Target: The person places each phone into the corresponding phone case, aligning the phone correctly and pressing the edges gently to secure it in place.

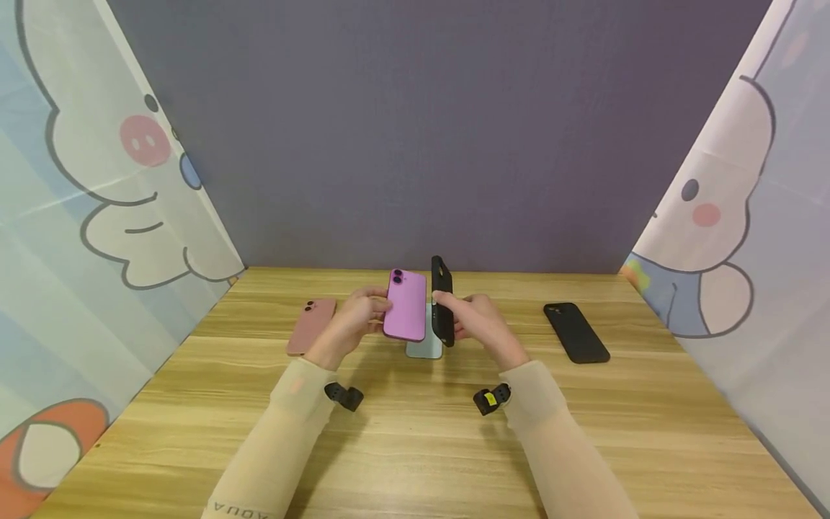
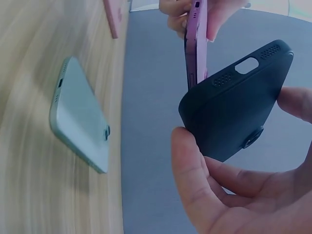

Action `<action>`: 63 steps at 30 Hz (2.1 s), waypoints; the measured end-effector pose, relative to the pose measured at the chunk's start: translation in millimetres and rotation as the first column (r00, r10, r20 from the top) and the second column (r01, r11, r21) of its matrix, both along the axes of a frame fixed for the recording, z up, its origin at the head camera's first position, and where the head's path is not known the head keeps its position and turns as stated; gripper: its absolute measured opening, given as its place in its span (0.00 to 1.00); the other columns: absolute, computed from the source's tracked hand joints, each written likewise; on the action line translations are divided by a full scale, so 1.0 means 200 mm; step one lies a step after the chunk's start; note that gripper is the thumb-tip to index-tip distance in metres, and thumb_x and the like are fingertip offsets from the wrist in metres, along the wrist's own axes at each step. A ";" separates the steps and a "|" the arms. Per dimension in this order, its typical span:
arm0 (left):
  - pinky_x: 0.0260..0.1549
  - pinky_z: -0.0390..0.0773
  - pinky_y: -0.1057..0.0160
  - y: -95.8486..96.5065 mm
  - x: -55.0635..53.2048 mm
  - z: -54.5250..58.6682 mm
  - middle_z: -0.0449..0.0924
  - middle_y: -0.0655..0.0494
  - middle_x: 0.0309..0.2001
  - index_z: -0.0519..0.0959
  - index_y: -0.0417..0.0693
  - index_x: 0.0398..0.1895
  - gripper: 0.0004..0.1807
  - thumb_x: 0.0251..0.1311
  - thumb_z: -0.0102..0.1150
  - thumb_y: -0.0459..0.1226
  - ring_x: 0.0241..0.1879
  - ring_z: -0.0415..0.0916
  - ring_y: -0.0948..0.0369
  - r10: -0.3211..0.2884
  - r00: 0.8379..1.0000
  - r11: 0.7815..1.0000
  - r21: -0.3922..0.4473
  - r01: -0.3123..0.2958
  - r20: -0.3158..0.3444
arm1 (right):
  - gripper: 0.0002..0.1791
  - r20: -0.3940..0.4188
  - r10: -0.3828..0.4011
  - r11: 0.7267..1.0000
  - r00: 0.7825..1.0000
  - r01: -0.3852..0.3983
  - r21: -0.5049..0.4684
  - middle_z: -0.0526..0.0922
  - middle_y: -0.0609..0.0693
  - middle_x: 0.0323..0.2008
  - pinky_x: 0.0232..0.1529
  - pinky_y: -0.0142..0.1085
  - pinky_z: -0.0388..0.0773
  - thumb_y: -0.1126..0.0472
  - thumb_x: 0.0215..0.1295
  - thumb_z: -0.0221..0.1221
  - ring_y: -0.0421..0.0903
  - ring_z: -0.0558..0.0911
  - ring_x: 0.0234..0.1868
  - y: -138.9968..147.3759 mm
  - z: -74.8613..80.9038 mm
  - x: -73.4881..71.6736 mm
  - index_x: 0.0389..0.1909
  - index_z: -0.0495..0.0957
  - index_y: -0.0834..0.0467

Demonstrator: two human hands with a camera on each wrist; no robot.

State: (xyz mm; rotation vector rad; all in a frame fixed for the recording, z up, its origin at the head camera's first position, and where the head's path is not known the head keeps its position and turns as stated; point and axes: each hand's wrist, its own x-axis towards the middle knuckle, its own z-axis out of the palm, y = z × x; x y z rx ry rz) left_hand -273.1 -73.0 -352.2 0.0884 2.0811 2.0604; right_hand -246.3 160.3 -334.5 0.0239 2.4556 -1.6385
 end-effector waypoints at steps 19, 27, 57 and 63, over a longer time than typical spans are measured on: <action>0.38 0.80 0.60 0.02 0.04 0.04 0.78 0.44 0.43 0.67 0.32 0.65 0.22 0.69 0.50 0.30 0.37 0.76 0.56 -0.027 0.999 0.998 0.052 0.029 -0.037 | 0.41 0.014 0.015 0.991 1.000 -0.012 -0.136 0.79 0.62 0.49 0.50 0.41 0.82 0.35 0.68 0.60 0.50 0.82 0.42 -0.06 0.01 0.00 0.59 0.72 0.71; 0.38 0.80 0.60 0.02 0.05 0.05 0.77 0.45 0.43 0.68 0.32 0.64 0.21 0.69 0.51 0.30 0.37 0.76 0.56 -0.032 0.999 0.997 0.063 0.034 -0.042 | 0.38 -0.015 0.020 0.985 1.000 -0.022 -0.170 0.79 0.62 0.46 0.50 0.43 0.83 0.39 0.70 0.60 0.49 0.82 0.39 -0.09 0.01 0.00 0.57 0.73 0.72; 0.38 0.82 0.58 0.05 0.06 0.04 0.79 0.43 0.41 0.69 0.34 0.60 0.18 0.70 0.51 0.30 0.36 0.79 0.55 -0.036 0.997 0.998 0.047 0.039 -0.067 | 0.45 -0.030 0.048 0.987 0.998 -0.052 -0.150 0.79 0.65 0.49 0.53 0.45 0.82 0.35 0.67 0.62 0.52 0.82 0.43 -0.10 0.01 0.02 0.64 0.70 0.72; 0.37 0.83 0.58 0.05 0.06 0.06 0.79 0.43 0.40 0.68 0.34 0.60 0.18 0.69 0.51 0.30 0.35 0.79 0.55 -0.037 0.997 0.999 0.037 0.040 -0.072 | 0.45 -0.031 0.037 0.993 0.999 -0.041 -0.115 0.80 0.63 0.49 0.48 0.41 0.83 0.34 0.66 0.62 0.54 0.82 0.46 -0.10 0.01 0.00 0.64 0.71 0.71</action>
